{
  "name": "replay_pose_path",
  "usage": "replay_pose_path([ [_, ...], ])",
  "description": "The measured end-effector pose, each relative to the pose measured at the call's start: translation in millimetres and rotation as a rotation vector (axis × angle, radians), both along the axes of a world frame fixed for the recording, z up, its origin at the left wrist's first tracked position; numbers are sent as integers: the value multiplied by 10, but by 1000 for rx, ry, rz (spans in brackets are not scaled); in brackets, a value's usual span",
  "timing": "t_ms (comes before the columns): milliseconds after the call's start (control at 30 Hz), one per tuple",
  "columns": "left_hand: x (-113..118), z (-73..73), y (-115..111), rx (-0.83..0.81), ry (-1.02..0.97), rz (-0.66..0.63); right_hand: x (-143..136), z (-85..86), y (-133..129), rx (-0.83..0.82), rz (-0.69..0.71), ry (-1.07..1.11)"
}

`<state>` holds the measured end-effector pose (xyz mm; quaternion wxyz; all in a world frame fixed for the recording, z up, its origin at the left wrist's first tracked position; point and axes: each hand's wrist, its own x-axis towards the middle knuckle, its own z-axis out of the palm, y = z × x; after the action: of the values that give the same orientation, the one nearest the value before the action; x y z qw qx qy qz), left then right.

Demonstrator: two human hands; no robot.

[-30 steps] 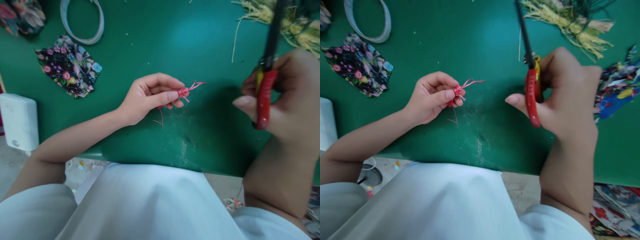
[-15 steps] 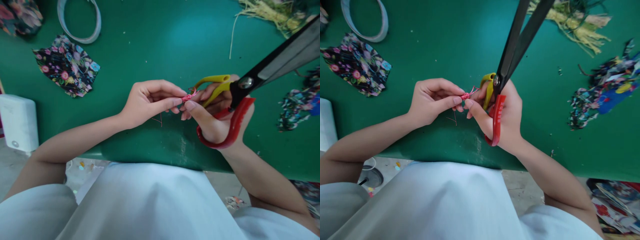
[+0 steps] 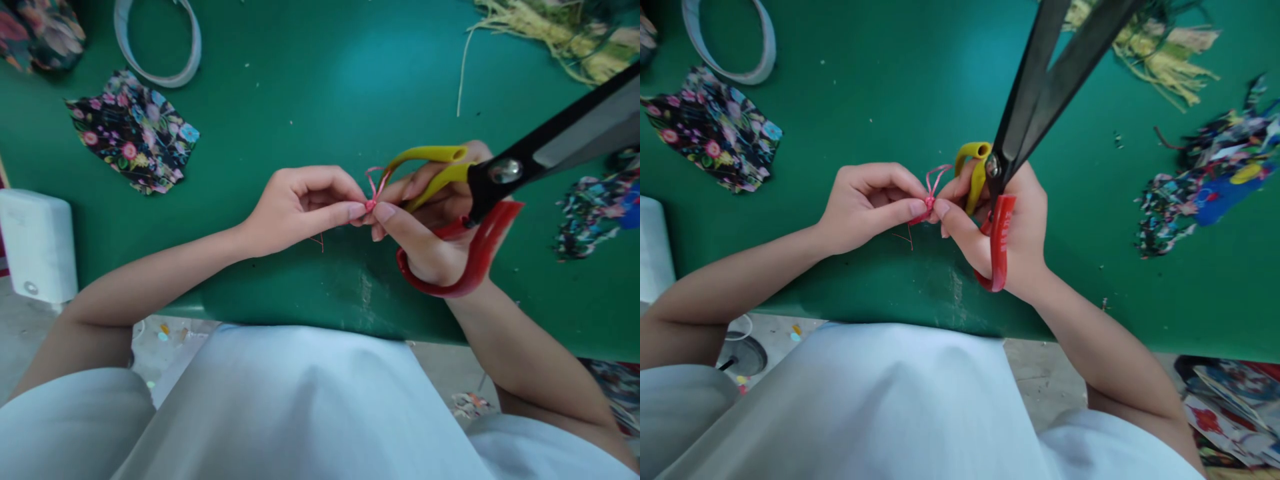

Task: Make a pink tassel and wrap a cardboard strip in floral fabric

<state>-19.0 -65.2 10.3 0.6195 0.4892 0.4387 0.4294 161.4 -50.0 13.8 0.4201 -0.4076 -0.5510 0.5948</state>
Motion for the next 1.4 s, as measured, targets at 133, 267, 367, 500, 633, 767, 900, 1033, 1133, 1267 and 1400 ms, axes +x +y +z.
replay_pose_path([
  [133, 3, -39, -17, -25, -13, 16, 1, 24, 1, 0, 12, -50],
  [267, -13, -68, -28, -20, 0, 9, 13, 37, -9, 43, 15, -66],
  [367, -29, -83, -21, 10, 21, -7, 36, 23, -15, 74, 10, -81],
  [500, -30, -84, -11, 8, 41, 21, 49, -7, -15, 79, 25, -83],
  [633, -18, -71, -18, 4, 37, 39, 26, -8, -23, 127, 42, -51],
  [767, -14, -71, -25, 20, 37, 31, 10, 3, -41, 120, 41, -26],
  [900, -14, -77, -27, 42, 45, 32, 0, 9, -30, 127, 43, -29],
  [1033, -10, -66, -30, 55, 71, 12, -28, 50, 6, 48, 70, 24],
  [1133, -7, -47, -35, 55, 141, 4, -35, 82, 17, -104, 63, 56],
  [1267, -8, -39, -37, 84, 205, -3, -16, 68, 22, -204, 103, 114],
  [1400, -8, -57, -50, 124, 218, -3, -4, 33, 40, -192, 145, 191],
])
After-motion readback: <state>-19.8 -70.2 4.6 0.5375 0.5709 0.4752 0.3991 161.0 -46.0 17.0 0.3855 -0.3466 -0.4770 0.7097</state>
